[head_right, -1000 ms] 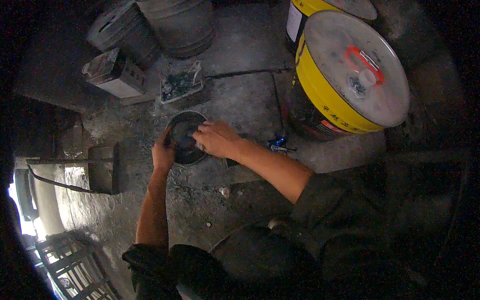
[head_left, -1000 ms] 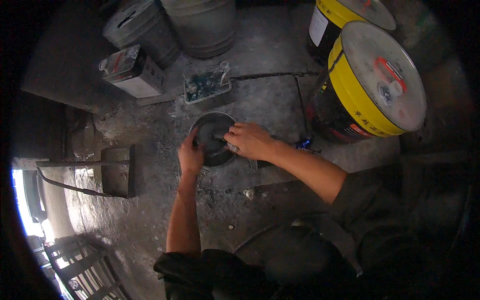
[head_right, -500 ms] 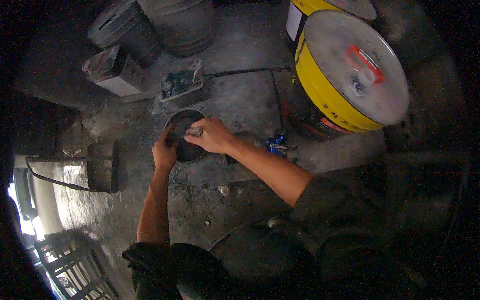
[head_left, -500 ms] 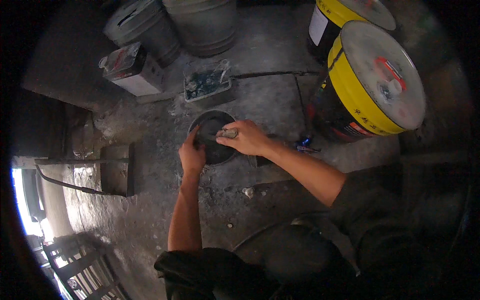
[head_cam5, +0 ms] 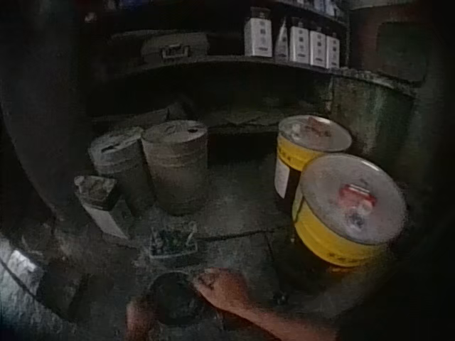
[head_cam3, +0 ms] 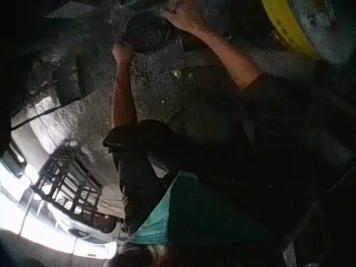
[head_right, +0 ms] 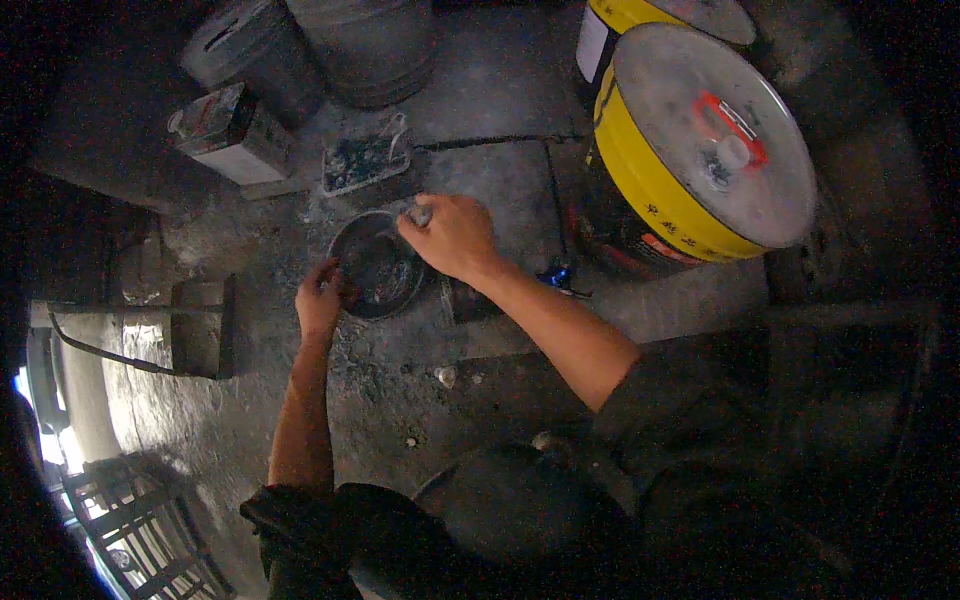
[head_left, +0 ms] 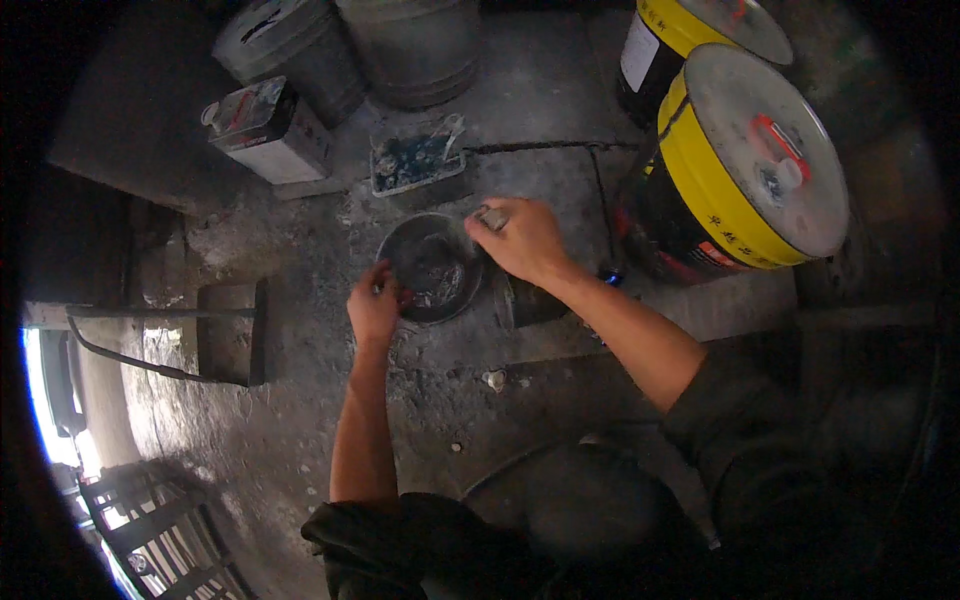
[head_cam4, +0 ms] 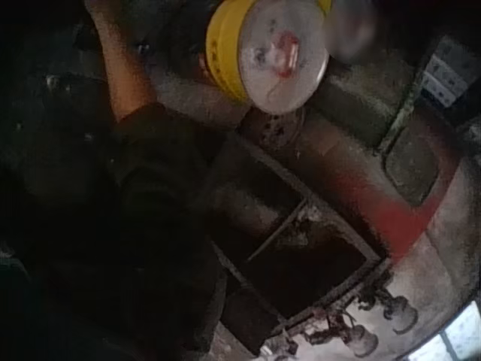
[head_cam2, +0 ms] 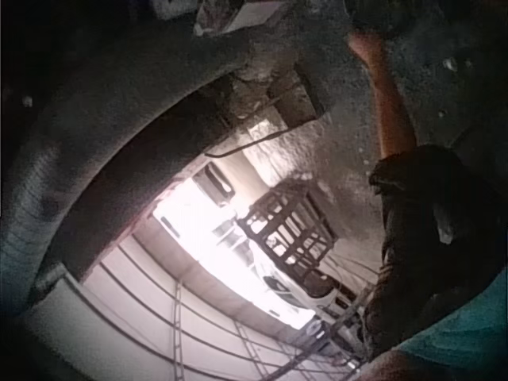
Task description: The person scoops a dark liquid from a large yellow container into a small metal cup, then pours it into a spray gun cup. They repeat this process several times, stirring the mixture in the cup with a spoon between pours.
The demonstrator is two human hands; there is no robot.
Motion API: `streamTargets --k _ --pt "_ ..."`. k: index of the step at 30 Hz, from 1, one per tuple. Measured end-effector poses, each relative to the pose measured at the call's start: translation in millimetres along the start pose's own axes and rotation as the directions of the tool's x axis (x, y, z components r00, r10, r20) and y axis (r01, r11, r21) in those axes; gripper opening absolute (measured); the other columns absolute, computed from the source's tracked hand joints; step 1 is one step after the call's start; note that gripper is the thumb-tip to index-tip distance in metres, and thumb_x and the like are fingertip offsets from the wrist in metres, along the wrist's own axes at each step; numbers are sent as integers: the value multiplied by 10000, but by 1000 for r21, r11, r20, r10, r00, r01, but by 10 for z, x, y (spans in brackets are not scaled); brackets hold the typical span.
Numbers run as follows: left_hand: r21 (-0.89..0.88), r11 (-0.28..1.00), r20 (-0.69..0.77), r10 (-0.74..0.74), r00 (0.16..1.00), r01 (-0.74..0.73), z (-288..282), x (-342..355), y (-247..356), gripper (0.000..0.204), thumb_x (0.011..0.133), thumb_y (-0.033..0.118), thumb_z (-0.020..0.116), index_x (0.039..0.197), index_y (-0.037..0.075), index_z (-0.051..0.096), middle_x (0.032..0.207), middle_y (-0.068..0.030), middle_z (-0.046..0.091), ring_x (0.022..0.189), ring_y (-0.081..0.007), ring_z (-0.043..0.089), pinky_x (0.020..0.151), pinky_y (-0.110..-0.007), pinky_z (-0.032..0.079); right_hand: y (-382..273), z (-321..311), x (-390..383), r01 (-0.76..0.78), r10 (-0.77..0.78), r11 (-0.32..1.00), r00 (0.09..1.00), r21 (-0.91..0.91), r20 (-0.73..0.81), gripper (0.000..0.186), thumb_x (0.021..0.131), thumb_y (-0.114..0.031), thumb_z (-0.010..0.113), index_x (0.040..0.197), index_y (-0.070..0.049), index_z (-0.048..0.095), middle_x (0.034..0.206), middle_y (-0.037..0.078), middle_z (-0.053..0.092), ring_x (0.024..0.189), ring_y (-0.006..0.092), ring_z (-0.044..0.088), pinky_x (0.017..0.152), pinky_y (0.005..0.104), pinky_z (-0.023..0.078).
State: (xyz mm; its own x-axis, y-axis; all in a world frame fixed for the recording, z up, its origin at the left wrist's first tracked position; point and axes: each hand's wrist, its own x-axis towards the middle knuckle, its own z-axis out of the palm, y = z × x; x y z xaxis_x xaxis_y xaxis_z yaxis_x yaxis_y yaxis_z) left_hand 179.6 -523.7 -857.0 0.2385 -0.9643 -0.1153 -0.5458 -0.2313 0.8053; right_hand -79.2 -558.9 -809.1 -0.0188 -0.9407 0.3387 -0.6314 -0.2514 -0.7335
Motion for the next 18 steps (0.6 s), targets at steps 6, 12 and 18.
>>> streamTargets --k 6,12,18 --pt "81 986 -29 146 989 -143 -37 4 -68 361 752 13 691 1111 29 666 998 -128 698 899 -243 690 788 -337 547 -110 184 -149 48 -18 994 957 -100 288 372 833 -392 666 939 -39 716 853 151 709 841 345 681 763 464 527" --pt "91 990 -84 112 990 -104 44 -72 -13 379 725 -23 718 1099 11 665 995 -133 713 928 -240 697 811 -343 552 -205 103 -133 -372 175 854 864 364 472 328 826 -353 683 823 -26 711 687 114 686 674 325 669 701 394 527" --pt "137 990 -17 45 999 -42 45 -72 64 441 730 2 734 1165 14 661 1030 -142 718 910 -226 708 821 -343 551 -241 152 -64 -134 101 975 978 176 181 270 816 -276 701 796 -6 694 683 167 668 617 335 646 614 405 497"
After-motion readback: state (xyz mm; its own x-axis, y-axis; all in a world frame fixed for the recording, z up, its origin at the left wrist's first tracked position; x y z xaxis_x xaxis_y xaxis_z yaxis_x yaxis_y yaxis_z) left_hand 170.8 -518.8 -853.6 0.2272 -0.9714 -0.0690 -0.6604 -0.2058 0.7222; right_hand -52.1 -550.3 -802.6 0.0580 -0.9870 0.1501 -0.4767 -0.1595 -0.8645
